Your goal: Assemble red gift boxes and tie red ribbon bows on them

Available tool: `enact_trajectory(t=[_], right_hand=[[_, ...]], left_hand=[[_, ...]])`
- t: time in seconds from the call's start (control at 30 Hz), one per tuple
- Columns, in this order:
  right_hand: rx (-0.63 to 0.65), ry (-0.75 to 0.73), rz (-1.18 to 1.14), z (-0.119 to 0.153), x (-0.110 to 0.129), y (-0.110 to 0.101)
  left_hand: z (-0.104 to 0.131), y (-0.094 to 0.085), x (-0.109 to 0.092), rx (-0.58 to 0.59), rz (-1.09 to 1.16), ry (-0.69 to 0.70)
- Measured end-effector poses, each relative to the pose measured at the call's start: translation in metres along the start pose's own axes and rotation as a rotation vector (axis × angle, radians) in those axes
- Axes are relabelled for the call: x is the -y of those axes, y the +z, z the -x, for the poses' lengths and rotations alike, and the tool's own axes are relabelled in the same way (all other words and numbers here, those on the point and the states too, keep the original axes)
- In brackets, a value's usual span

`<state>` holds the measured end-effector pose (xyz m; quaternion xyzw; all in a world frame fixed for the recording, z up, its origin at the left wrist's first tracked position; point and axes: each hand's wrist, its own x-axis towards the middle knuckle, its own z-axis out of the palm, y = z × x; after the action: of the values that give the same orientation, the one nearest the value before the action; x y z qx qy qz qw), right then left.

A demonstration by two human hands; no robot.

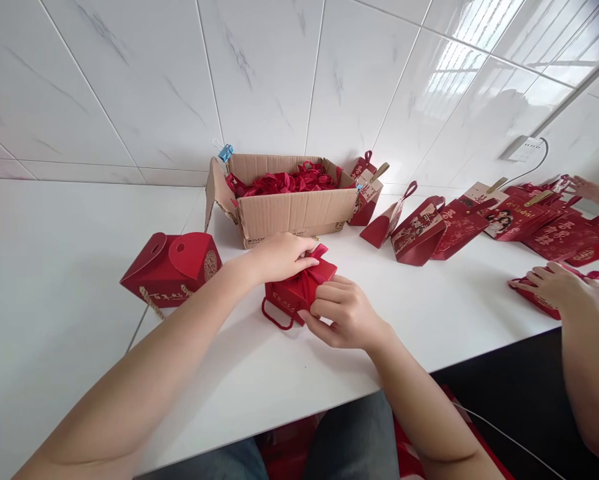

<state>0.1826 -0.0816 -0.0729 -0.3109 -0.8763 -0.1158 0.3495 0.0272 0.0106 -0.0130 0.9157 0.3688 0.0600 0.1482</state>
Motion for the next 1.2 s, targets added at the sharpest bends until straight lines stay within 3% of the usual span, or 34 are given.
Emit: enact_trajectory(t=[0.77,0.83,1.03,1.13,1.2], right_hand=[[-0.059,0.004,-0.130,-0.002,0.000,0.002],[-0.111,0.009,-0.161,-0.003,-0.002,0.000],[-0.451,0.283,-0.211,-0.001,-0.012,-0.003],[-0.497,0.416,-0.221,0.001,-0.016,-0.002],[-0.458,0.471,-0.256,0.001,-0.018,-0.001]], left_hand=[[-0.003,0.005,0.001,-0.036,-0.009,0.033],[-0.002,0.004,0.000,-0.053,0.003,0.034],[0.007,-0.011,-0.004,-0.086,0.089,-0.112],[0.017,-0.028,-0.004,-0.165,0.080,-0.216],[0.027,-0.041,-0.003,-0.234,0.060,-0.275]])
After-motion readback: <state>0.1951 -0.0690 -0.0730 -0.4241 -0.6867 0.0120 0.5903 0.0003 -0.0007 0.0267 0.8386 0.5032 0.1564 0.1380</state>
